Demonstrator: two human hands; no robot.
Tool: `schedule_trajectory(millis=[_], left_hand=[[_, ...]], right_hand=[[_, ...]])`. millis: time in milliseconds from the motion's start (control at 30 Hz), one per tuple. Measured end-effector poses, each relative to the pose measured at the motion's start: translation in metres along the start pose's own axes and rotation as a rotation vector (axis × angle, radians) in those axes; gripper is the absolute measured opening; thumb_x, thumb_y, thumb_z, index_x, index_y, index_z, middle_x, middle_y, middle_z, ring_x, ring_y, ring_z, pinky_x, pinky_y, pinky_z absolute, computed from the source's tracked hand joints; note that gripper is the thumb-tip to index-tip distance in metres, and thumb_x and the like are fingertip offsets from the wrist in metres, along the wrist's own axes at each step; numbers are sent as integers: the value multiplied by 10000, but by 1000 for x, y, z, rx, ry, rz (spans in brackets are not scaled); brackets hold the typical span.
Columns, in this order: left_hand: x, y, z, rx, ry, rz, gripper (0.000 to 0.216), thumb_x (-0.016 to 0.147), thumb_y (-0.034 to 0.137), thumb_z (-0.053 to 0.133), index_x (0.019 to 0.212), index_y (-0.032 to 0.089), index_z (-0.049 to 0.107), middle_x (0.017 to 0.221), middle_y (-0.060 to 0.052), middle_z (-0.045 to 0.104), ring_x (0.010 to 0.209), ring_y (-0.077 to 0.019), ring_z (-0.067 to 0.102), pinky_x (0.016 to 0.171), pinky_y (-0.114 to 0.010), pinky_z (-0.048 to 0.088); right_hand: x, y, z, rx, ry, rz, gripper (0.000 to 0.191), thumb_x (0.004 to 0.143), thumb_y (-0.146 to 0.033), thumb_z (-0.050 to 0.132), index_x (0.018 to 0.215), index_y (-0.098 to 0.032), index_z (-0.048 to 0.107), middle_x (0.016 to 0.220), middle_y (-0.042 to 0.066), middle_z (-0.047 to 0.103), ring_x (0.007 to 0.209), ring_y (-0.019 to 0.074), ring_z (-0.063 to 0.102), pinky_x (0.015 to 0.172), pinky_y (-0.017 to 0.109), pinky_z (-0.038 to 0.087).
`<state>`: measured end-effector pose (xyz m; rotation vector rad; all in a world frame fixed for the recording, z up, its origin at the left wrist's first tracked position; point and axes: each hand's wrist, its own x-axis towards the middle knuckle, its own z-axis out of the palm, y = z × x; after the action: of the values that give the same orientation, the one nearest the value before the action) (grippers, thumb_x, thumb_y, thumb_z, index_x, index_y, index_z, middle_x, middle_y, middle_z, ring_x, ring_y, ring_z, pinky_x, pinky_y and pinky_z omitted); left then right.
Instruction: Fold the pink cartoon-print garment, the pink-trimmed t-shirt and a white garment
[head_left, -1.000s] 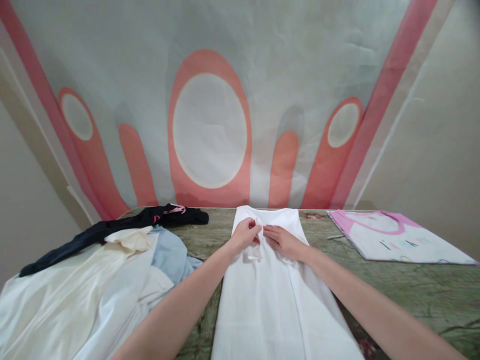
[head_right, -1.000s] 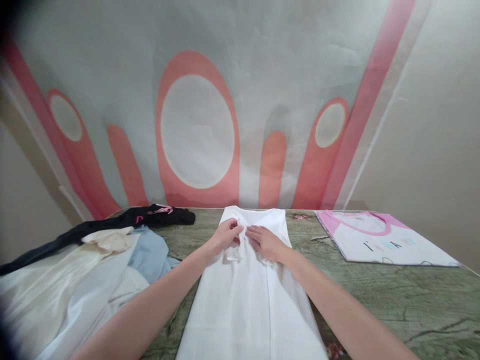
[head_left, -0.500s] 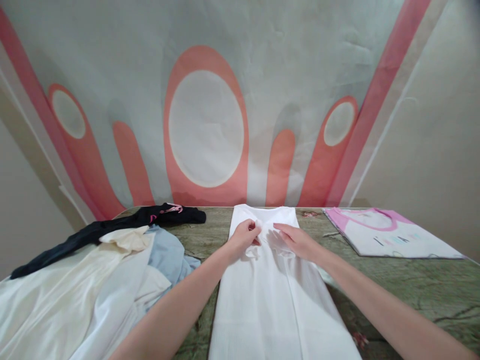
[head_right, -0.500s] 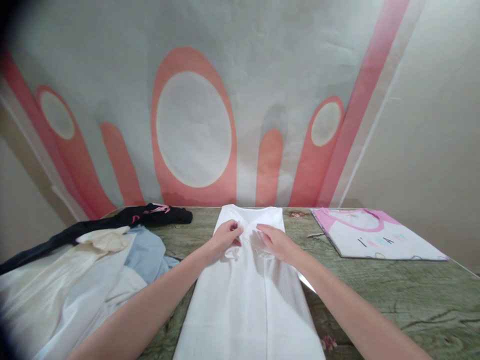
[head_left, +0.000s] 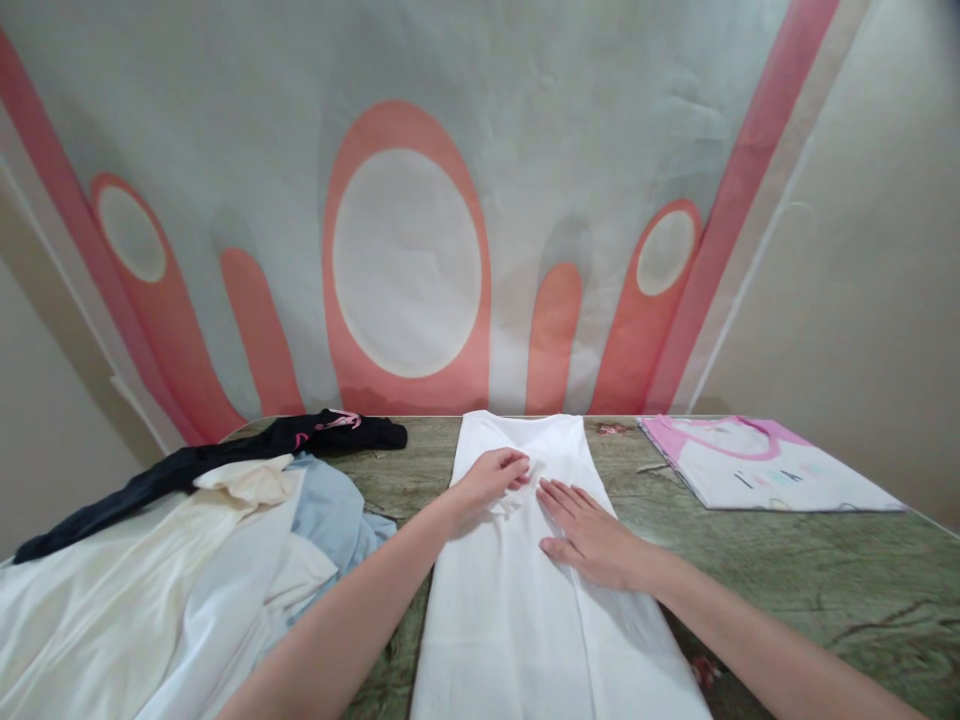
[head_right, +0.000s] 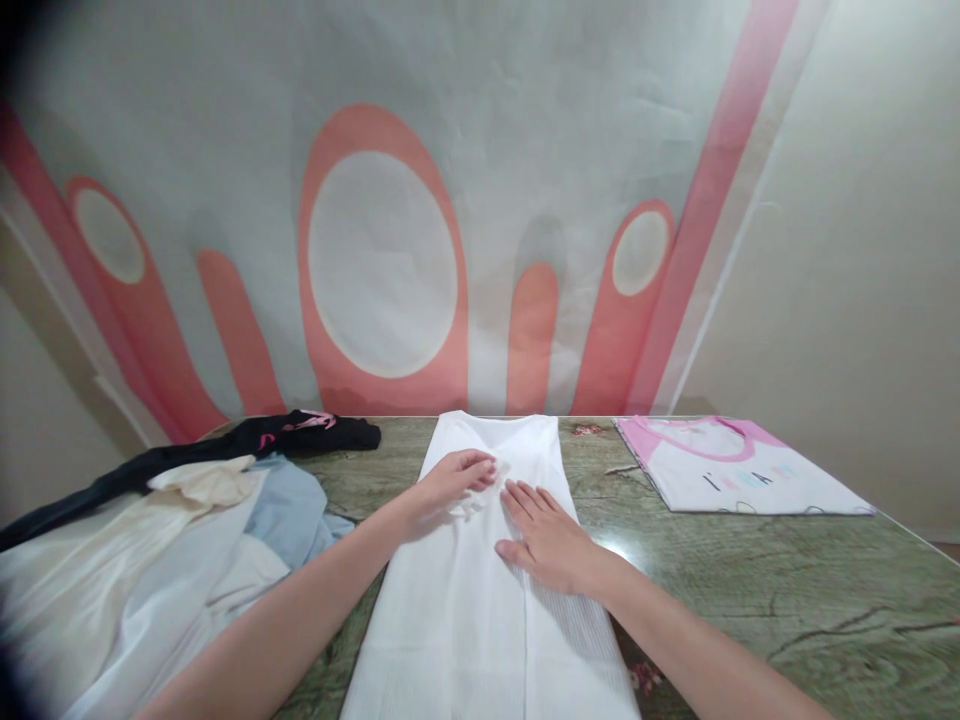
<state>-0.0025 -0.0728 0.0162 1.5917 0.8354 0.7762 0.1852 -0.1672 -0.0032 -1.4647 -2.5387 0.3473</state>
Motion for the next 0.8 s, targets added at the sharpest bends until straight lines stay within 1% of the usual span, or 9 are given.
schedule_trajectory(millis=[67,100,167,233,333,433,533,600,800], left_hand=[[3,1,-4,10,-41,21,256,819,333,531,949,123,601,876,-99,647,763,-146,626,667,-245,484],[6,0,-8,32,-21,31,249,825,308,519,970,121,597,905,-109,646,784,-151,629,678,-255,487],[13,-4,-18,101,74,50,207,803,227,529,965,117,595,909,-108,646,795,-155,628,691,-268,489],[19,-10,-30,174,168,71,176,754,141,541,918,122,604,892,-89,646,805,-152,616,741,-285,480],[22,-19,-47,286,274,104,193,695,61,529,843,144,622,870,-62,642,842,-164,590,841,-313,442],[20,-27,-55,404,335,144,244,670,28,504,824,167,632,896,-51,632,908,-187,566,903,-328,402],[19,-33,-55,505,360,198,267,690,21,474,845,174,628,943,-50,610,973,-190,537,951,-332,359],[19,-37,-54,560,369,229,284,716,17,442,880,170,617,964,-54,595,997,-186,520,965,-334,344],[22,-50,-51,719,375,269,358,783,12,335,1041,127,554,1073,-102,556,1060,-176,484,982,-326,326]], right_hand=[[2,1,-7,60,15,-20,659,854,-518,384,1381,-130,305,1449,137,250,1337,255,185,1084,433,146],[4,2,-11,106,28,-29,599,850,-484,416,1339,-138,386,1417,138,328,1310,256,261,1068,418,198],[11,6,-21,211,69,-1,414,849,-395,446,1169,-160,561,1259,125,530,1164,238,463,979,367,339],[23,13,-29,276,140,103,286,847,-328,443,985,-170,637,1035,92,654,949,201,585,838,308,428],[45,27,-31,258,247,309,239,819,-304,483,949,-163,625,898,60,676,780,163,604,708,256,436],[67,37,-23,225,260,406,229,781,-322,538,898,-148,629,836,65,674,716,156,592,638,242,410],[83,38,-13,214,245,424,212,738,-356,582,740,-150,633,719,54,663,637,152,569,577,239,376],[90,36,-10,216,247,406,193,715,-347,600,687,-157,625,682,38,653,613,144,556,564,234,363],[91,43,-9,228,344,398,193,776,-311,485,741,-162,603,704,30,639,636,141,549,586,235,370]])
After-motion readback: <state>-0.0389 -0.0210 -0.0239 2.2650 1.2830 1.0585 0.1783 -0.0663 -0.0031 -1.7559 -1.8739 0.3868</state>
